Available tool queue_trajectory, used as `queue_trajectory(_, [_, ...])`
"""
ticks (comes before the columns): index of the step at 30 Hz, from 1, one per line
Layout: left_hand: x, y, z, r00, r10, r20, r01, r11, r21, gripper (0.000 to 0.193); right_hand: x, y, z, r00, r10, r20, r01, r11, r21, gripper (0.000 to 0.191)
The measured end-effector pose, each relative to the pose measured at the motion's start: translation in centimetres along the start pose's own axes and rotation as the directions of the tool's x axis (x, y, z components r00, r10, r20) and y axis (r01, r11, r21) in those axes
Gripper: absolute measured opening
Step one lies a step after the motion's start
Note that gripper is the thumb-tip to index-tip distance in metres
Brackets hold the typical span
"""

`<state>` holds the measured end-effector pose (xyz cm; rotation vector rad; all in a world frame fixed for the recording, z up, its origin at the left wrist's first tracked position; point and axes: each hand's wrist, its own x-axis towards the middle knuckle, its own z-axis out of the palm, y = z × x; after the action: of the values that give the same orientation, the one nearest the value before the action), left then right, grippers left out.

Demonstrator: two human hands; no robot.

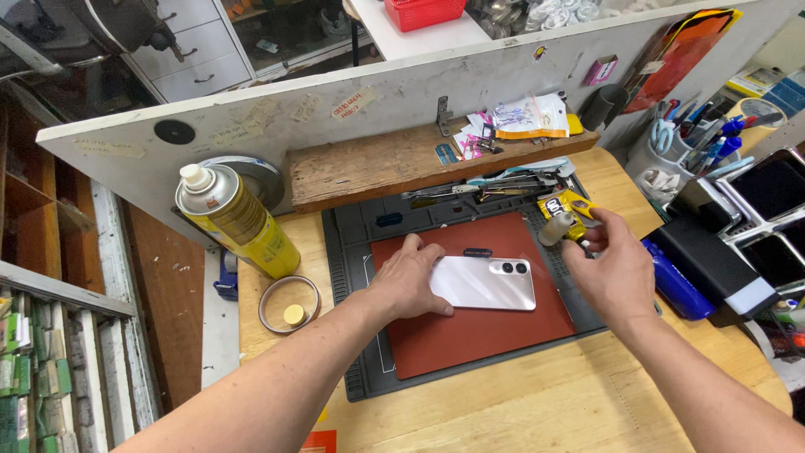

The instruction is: The person applies adhesive from a small bottle to the back of a white smartphone and spreads it with a black card-like tool. The person repeatedly rubs the adhesive across the back surface, including around the camera module, and repositions the phone on a red mat during the process.

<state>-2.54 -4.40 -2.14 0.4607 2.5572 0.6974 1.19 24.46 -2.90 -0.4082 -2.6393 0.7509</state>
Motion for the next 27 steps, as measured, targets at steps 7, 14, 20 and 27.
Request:
queue_trajectory(7, [-0.2, -0.9, 0.2, 0.996, 0.019, -0.090, -0.023, 0.999, -0.039, 0.095, -1.4, -4.7, 2.1, 0.922, -0.267, 0.280, 0.246, 0.963, 0.108, 0.034])
queue_trajectory(14, [-1.2, -1.4, 0.8, 0.990, -0.048, -0.133, 0.040, 0.998, -0.058, 0.076, 0.3, -7.3, 4.7, 0.811, -0.261, 0.523, 0.343, 0.937, -0.063, 0.030])
queue_trajectory(20, [-1.5, -2.1, 1.2, 0.982, -0.017, -0.188, -0.001, 0.995, -0.099, 0.072, 0.3, -6.6, 5.9, 0.831, -0.234, 0.504, 0.337, 0.933, -0.123, 0.022])
queue_trajectory(27, [-1.3, -3.0, 1.9, 0.966, 0.043, -0.253, -0.080, 0.987, -0.139, 0.079, -0.4, -6.5, 7.3, 0.840, -0.321, 0.438, 0.372, 0.928, -0.034, 0.021])
